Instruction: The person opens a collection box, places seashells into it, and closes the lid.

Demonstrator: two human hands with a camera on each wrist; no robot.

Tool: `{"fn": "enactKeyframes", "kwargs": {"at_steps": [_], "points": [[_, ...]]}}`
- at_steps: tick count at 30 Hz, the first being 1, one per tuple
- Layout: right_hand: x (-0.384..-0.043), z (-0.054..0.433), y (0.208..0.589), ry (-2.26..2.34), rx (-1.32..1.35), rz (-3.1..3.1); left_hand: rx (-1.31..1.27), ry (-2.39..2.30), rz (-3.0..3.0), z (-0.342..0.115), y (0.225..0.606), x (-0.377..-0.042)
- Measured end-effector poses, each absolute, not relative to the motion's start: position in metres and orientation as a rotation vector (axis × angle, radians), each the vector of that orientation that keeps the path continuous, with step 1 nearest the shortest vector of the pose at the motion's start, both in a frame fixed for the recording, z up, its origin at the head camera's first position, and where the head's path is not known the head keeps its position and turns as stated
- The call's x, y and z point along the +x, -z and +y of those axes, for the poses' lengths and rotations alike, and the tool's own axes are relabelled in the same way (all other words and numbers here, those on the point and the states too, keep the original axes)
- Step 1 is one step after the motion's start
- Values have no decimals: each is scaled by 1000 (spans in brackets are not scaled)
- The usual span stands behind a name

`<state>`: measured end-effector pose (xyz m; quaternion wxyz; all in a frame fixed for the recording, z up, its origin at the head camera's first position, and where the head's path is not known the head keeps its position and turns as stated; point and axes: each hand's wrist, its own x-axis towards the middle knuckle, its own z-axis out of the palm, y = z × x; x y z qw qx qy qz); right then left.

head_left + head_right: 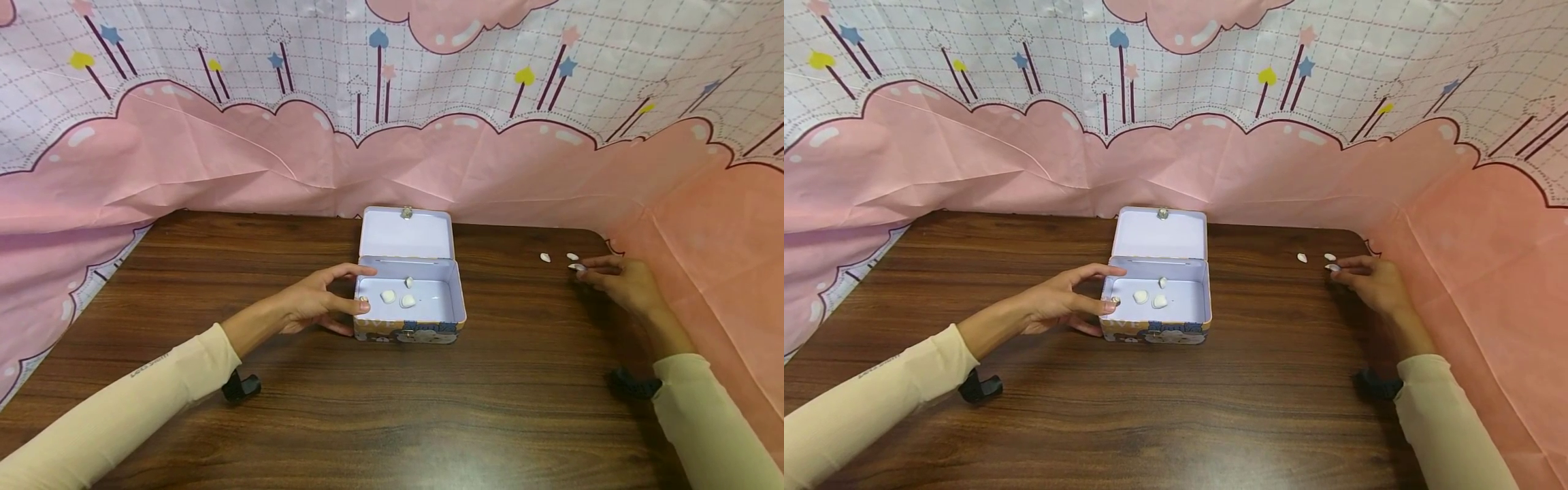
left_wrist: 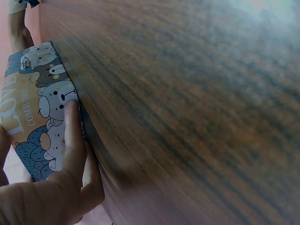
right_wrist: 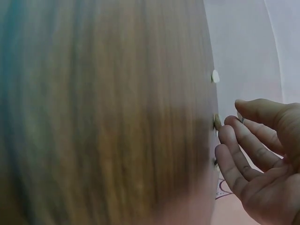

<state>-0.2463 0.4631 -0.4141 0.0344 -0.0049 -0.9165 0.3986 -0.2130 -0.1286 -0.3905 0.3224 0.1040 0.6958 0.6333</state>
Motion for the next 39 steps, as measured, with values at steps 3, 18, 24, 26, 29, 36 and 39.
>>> {"fn": "enactKeyframes", "kwargs": {"at_steps": [3, 18, 24, 26, 29, 36, 39], "points": [[-244, 458, 412, -1204, -15, -2815, 279, -1661, 1828, -128, 391, -213], [-234, 418, 398, -1071, -9, -2797, 284, -1675, 1840, -127, 390, -210], [-233, 394, 394, -1086, 52, -2813, 272, -1691, 1843, -128, 392, -209], [-233, 386, 392, -1096, 81, -2824, 267, -1692, 1842, -128, 393, -209], [-232, 373, 387, -1091, 133, -2827, 269, -1690, 1845, -128, 394, -210], [-231, 341, 377, -1066, 235, -2796, 253, -1687, 1853, -127, 394, -210], [-232, 330, 376, -1087, 261, -2794, 254, -1689, 1851, -127, 393, -210]]}}
